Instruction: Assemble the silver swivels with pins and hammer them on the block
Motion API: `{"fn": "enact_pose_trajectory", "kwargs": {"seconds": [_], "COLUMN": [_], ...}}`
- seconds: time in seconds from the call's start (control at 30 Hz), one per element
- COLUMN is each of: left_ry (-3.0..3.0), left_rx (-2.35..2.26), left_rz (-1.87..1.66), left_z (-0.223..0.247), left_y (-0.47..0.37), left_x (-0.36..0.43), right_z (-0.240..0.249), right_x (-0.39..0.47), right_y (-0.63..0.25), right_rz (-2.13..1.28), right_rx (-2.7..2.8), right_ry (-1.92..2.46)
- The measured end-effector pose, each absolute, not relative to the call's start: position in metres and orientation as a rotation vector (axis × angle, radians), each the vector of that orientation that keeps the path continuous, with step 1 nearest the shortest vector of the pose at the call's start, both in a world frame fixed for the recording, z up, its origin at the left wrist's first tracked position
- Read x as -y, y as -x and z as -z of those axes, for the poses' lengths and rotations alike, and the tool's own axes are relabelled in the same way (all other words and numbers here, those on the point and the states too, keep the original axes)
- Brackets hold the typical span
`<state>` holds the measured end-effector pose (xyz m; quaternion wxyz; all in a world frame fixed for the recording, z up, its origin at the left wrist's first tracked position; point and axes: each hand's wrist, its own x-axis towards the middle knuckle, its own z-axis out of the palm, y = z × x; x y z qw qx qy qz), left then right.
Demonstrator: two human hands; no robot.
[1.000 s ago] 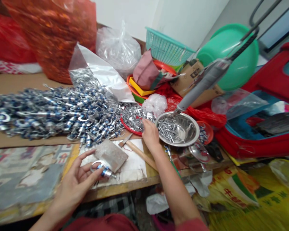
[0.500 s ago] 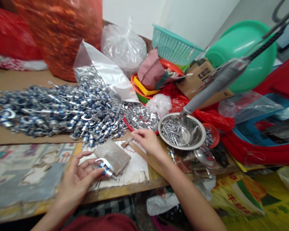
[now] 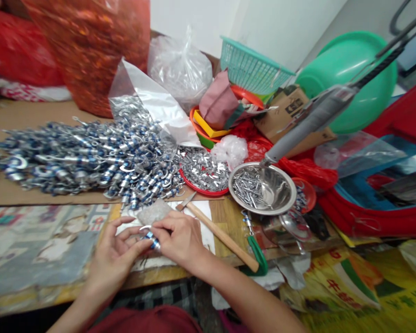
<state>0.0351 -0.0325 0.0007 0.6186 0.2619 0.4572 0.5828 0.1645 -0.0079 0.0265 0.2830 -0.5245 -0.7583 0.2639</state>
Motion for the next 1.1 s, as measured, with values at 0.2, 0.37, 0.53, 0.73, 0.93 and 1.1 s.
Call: {"fn": "enact_pose_trajectory", "kwargs": {"seconds": [0.2,0.37,0.53,0.73,0.93,1.1], "left_ry": [-0.628,-0.618,-0.609,-0.579,-0.566,-0.573], "left_rx": [-1.064,-1.047,-1.042,-1.080,-1.084,-1.115], "left_rz": [-1.318,-1.307,-1.306,-1.317,-1.323,-1.333], "left_z": [0.000,0.001,0.001,-0.001,-0.003,-0.003], "left_y": [-0.034,-0.034,-0.034,-0.034,-0.035,-0.036], "left_x": [0.032,0.032,0.033,0.033,0.033,0.032], "right_z": [-0.027,-0.021,-0.003,-0.047,-0.055,-0.040], "right_x": [0.006,0.005,0.017,0.041,0.069,0.077], "right_y": [-0.177,-0.238,-0.262,-0.247,-0.238,-0.235], "right_rz": [-0.671,-0.279,-0.415,-0.330,-0.256,-0.259], "right_rx": [1.870,1.883,2.165,2.141,2.350,2.279], "right_ry": [1.308,1.675,1.872,1.492,1.338,1.422]}}
